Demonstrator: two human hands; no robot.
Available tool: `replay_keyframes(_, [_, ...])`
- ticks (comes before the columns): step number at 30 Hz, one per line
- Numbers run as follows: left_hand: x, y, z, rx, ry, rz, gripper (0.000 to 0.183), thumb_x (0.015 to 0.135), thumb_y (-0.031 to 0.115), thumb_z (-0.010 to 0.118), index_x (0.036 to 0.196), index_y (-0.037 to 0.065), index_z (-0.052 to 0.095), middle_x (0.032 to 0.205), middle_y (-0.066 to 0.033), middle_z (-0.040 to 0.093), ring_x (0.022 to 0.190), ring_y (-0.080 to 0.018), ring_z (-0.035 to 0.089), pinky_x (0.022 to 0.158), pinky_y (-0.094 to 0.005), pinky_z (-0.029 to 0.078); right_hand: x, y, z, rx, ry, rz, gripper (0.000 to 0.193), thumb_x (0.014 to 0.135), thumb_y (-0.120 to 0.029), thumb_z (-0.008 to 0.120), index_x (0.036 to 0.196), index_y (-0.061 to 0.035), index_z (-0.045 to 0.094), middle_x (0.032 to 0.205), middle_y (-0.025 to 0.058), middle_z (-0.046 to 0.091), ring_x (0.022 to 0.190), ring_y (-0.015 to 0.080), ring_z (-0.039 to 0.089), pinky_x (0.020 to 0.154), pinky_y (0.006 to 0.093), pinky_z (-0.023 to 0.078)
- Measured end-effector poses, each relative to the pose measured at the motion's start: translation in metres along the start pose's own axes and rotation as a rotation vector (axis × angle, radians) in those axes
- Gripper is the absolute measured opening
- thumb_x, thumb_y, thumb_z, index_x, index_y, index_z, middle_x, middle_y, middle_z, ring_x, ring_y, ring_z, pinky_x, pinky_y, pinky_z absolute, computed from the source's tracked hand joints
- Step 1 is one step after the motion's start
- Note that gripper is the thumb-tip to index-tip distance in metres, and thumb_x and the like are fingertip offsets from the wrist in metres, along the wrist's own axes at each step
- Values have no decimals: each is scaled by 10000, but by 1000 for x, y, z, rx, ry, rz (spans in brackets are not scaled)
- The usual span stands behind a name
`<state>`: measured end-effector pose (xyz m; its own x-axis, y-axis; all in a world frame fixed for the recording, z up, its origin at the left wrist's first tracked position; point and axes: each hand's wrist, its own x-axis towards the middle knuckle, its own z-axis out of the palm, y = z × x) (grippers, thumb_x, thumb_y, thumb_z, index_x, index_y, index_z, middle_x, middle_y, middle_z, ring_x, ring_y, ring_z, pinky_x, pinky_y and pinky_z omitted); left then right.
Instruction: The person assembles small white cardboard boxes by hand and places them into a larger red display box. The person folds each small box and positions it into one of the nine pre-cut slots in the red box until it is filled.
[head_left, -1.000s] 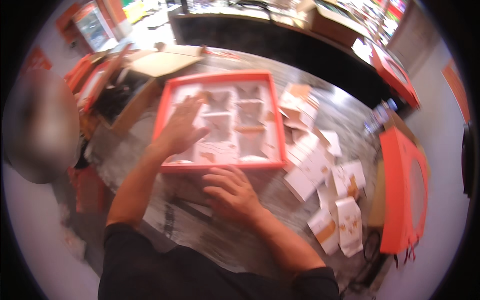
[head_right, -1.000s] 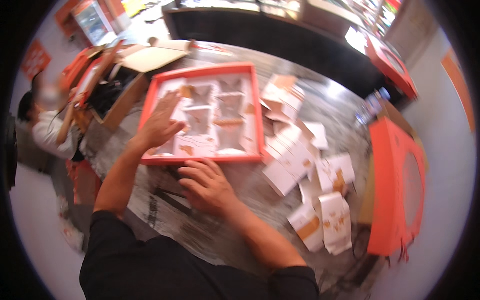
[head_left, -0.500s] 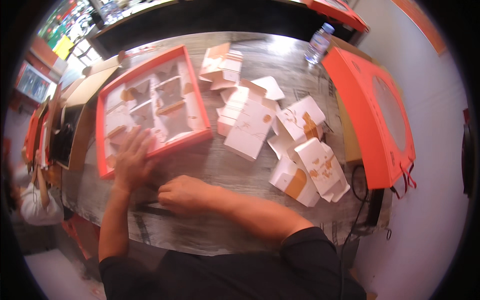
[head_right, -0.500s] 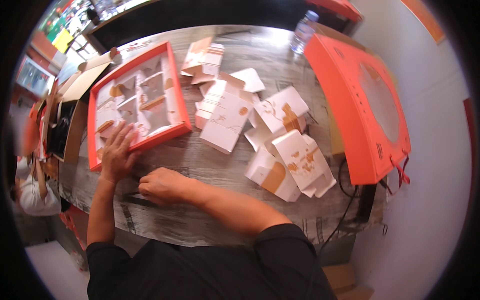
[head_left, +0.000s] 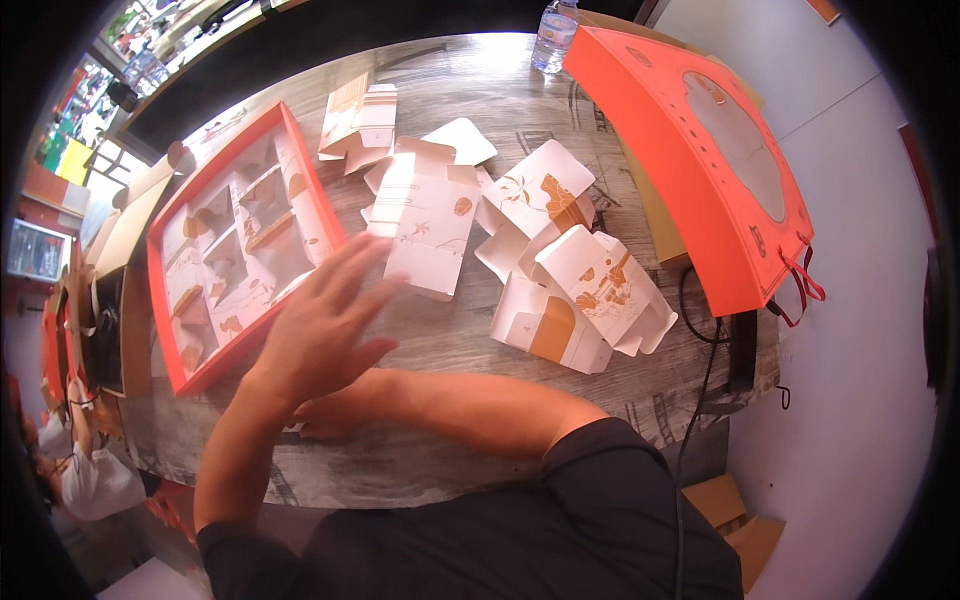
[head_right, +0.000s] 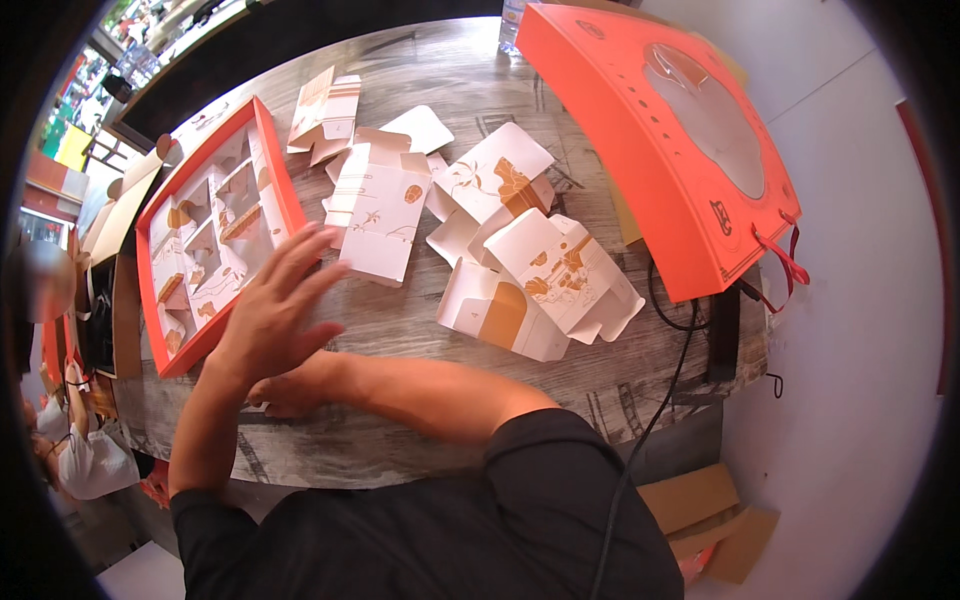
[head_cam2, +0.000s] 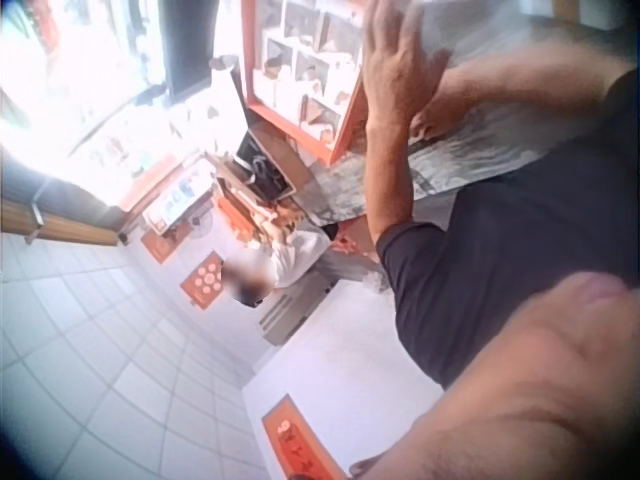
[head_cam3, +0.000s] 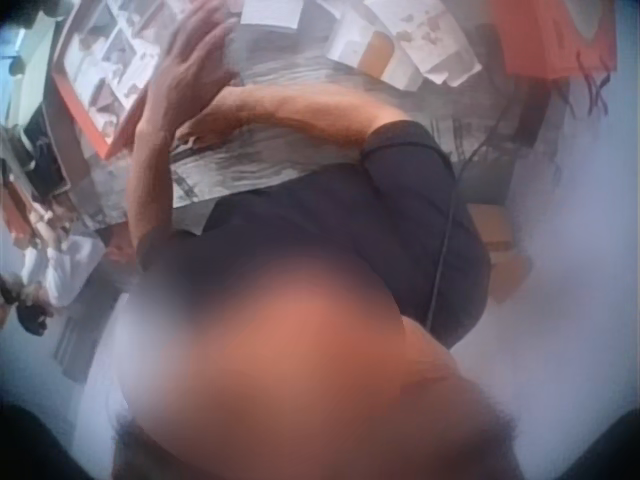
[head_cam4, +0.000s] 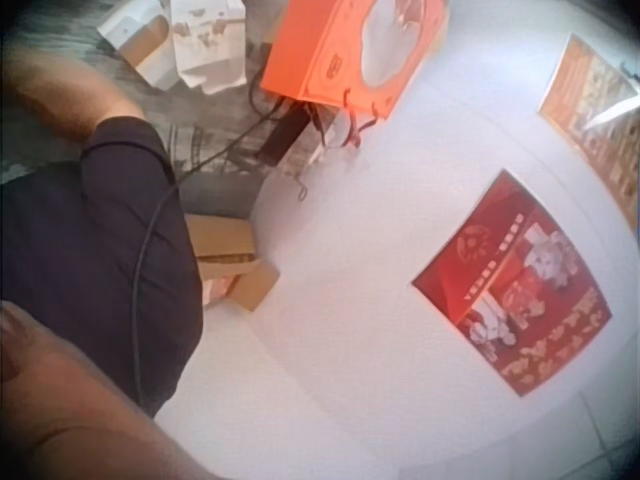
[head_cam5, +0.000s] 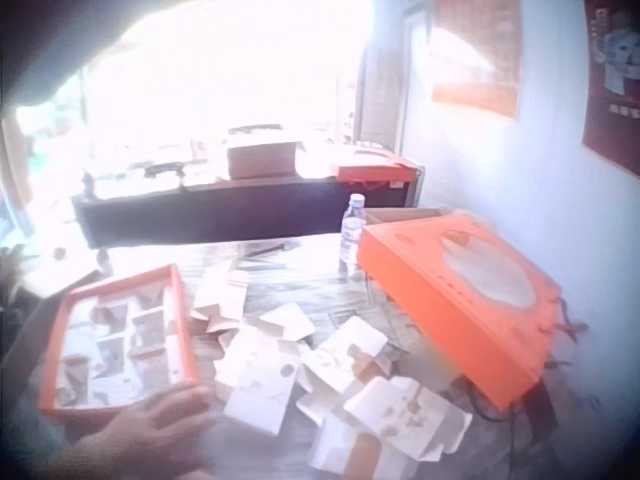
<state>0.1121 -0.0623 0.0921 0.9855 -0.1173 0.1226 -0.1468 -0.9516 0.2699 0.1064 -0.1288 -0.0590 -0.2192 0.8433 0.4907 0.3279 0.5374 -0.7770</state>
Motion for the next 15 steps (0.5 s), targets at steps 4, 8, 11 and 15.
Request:
replay_keyframes(4, [41,-2,28,241,-40,39,859,755,56,776,1537,180,444,1607,-138,379,1497,-376,346,1204,-471,382,9,-21,-21,-115,-107,54,460,904,-241,657,1331,-71,624,1334,212,632,1281,392,568,1086,480,435])
replay_keyframes(8, [61,-18,46,299,-76,-39,848,782,-15,677,1564,169,404,1615,-152,364,1496,-394,341,1194,-461,395,9,-19,-20,-120,67,-57,430,760,-177,723,1186,-123,718,1230,117,698,1198,331,627,1049,433,482])
replay_keyframes(11, [71,-27,49,165,-83,-80,754,809,-45,609,1523,148,464,1590,-152,400,1475,-382,377,1131,-442,458,12,-24,-30,-140,-42,-32,453,740,-162,722,1192,-125,718,1230,117,699,1190,320,631,1045,424,488])
replay_keyframes(15, [82,-39,61,119,-31,-16,663,838,-57,547,1470,145,537,1546,-143,460,1460,-351,410,1069,-428,510,13,-19,-26,-134,-39,-15,446,738,-158,722,1182,-123,722,1233,113,699,1189,311,632,1044,413,490])
